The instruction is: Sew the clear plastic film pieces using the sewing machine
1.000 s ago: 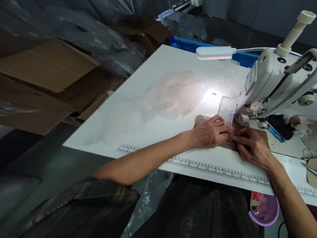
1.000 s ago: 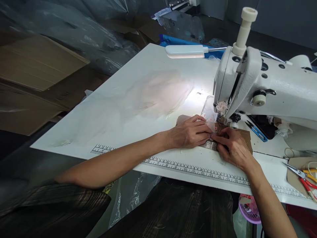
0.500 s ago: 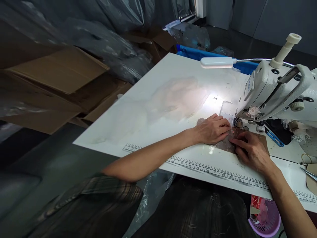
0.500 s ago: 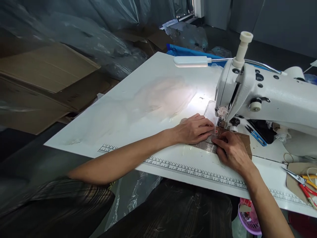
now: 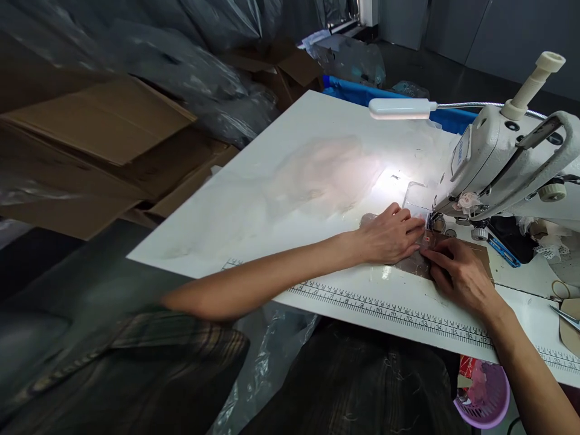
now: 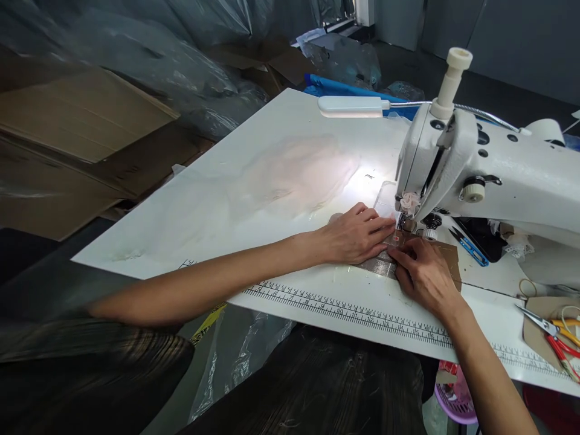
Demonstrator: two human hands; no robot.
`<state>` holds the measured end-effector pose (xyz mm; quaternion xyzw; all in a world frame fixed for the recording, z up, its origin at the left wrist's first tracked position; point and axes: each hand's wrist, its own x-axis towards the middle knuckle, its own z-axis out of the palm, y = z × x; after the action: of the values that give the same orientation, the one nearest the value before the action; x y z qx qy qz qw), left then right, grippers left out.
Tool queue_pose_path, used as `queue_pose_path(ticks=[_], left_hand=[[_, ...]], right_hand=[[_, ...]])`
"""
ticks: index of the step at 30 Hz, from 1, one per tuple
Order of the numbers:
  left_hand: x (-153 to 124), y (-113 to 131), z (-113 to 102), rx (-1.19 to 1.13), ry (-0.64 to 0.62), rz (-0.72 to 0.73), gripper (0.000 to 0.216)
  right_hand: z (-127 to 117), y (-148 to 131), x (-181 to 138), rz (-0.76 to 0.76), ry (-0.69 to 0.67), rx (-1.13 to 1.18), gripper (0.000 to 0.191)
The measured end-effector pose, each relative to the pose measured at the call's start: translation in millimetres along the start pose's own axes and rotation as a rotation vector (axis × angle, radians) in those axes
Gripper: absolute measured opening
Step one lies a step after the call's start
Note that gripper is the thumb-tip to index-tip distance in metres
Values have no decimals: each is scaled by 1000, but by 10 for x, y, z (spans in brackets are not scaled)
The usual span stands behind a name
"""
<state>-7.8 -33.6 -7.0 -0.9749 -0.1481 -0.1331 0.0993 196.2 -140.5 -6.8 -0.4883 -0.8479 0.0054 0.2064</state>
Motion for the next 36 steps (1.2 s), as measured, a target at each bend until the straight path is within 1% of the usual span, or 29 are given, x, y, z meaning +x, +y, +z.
queue_pose_path(ticks=[3,6,9,15,21,26,32,36], left_hand=[[69,-91,24,-59,-19,3,36],[110,-170,75,-168,6,-29,37],[102,-198,114,-244,32,-62,37],[63,-202,144,-299,62,-53,37],[56,-206,145,-331,81,-52,35],[57,-200,137,-348,77,-55,33],[73,-193,173,-279,121,-26,32],[79,-185,187,-222,122,-19,32]], right_hand=[[19,-10,44,49,-15,-83,34],[34,-27,71,63,-19,-136,36],[37,-43,70,60,-12,-140,36],[37,-50,48,90,-11,-117,35],[65,-41,16,102,-17,-100,38],[94,-46,5,111,18,-102,36],[80,-50,17,117,46,-106,34],[86,-37,18,138,56,-88,34]])
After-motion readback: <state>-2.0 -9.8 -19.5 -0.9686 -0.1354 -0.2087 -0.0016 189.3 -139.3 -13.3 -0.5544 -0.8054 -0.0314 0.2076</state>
